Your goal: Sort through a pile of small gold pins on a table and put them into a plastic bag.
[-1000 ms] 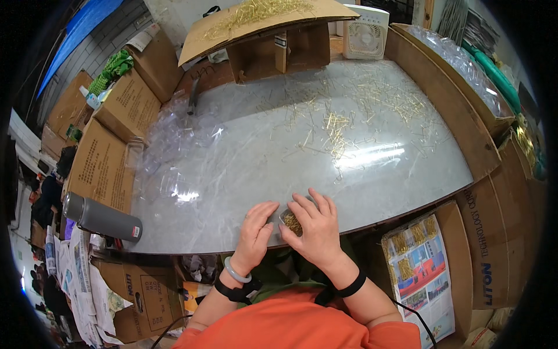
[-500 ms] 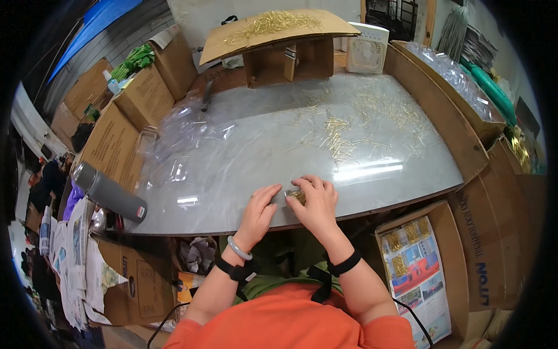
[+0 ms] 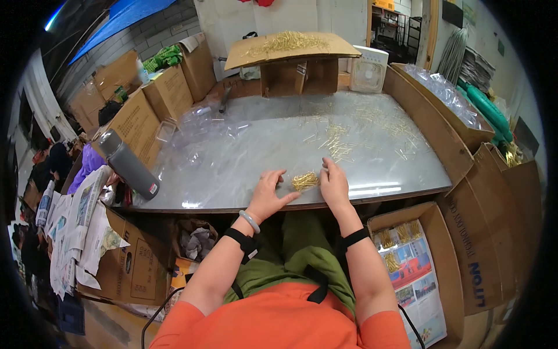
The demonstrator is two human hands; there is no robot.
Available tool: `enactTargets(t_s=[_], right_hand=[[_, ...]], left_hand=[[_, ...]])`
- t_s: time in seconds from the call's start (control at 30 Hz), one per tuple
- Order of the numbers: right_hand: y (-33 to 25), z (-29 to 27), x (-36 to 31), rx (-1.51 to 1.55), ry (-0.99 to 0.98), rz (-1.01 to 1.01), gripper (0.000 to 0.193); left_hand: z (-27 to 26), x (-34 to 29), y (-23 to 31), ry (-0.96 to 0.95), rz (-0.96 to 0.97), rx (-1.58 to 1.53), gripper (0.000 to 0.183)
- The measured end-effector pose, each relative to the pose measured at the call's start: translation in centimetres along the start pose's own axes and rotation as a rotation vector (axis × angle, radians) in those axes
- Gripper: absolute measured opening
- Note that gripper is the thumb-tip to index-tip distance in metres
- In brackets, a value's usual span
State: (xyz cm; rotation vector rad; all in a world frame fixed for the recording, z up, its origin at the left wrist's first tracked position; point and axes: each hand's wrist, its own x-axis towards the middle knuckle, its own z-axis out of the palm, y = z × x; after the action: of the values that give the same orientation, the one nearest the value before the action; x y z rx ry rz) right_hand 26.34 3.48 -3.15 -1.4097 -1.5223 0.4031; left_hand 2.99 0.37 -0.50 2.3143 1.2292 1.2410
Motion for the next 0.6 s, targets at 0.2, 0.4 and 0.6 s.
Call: enactTargets(t_s=[0.2, 0.4, 0.6], right_hand=[[-1.1, -0.9, 0.3, -0.049, -0.078, 0.028, 0.044], [-8.1, -1.3, -4.2, 0.265, -0.272, 0.342, 0.039], [-6.6, -0.7, -5.0, 0.189, -0.026, 0.125, 0.012]], left_hand=[[0.6, 0.5, -0.5, -0.046, -0.047, 0.042, 0.068], [0.8, -0.4, -3.4, 0.08, -0.175, -0.038, 0.048], [0.0, -0.5, -0.9, 0.033, -0.122, -0.028, 0.066]])
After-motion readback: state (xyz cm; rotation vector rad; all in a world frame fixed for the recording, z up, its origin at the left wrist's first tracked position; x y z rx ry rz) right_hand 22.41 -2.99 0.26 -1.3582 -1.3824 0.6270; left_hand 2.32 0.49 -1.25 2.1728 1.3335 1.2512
